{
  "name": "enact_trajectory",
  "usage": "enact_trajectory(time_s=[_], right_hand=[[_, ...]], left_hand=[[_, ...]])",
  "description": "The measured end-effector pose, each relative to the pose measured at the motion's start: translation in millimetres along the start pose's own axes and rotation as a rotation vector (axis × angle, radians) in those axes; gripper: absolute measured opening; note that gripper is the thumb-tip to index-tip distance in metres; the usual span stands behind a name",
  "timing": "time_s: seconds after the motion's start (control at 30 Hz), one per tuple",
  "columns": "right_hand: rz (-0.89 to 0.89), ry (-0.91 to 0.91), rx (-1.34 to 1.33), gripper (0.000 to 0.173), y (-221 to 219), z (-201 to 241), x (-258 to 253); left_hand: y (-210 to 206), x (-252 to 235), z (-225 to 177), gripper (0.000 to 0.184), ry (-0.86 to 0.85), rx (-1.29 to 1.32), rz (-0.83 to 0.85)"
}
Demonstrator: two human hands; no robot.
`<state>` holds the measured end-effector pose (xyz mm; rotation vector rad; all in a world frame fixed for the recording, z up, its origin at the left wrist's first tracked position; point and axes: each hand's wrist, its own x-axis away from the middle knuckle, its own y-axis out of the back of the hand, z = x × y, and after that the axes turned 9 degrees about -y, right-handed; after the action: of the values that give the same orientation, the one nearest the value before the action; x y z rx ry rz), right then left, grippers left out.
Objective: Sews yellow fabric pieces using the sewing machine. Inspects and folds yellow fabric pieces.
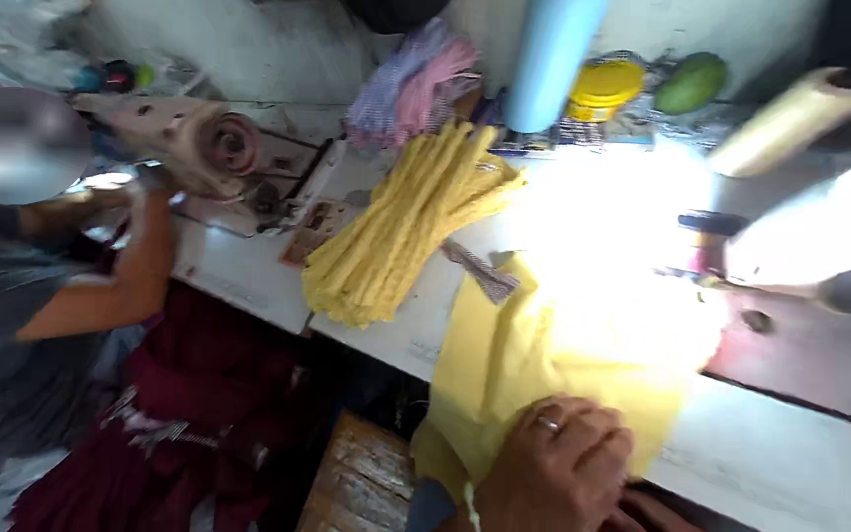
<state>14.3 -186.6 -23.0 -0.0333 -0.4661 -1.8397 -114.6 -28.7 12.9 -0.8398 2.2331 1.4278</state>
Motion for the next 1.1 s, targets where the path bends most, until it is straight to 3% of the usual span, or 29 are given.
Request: enact_trajectory(time_s=[0.1,0.2,0.67,0.93,1.1], right_hand=[[0.045,-0.169,-0.250,0.023,-11,3,-8],[0.123,-0.159,-0.416,0.017,-21,1,-12],[0.383,-0.111,-0.788,0.023,-23,4,-9],[0.329,-0.138,-0.869,0.021,-28,8,-8],[0.163,-0.190,-0.805,0.026,-27,23,-1]], left_hand=[[-6,11,3,0.033,-0.008,-0.032,0.084],[-7,13,7,0.037,-0.001,-0.024,0.138],[9,22,5,0.044,0.009,0.019,0.210],[20,30,14,0.040,-0.006,0.050,0.211],[24,37,10,0.028,0.052,0.069,0.096]])
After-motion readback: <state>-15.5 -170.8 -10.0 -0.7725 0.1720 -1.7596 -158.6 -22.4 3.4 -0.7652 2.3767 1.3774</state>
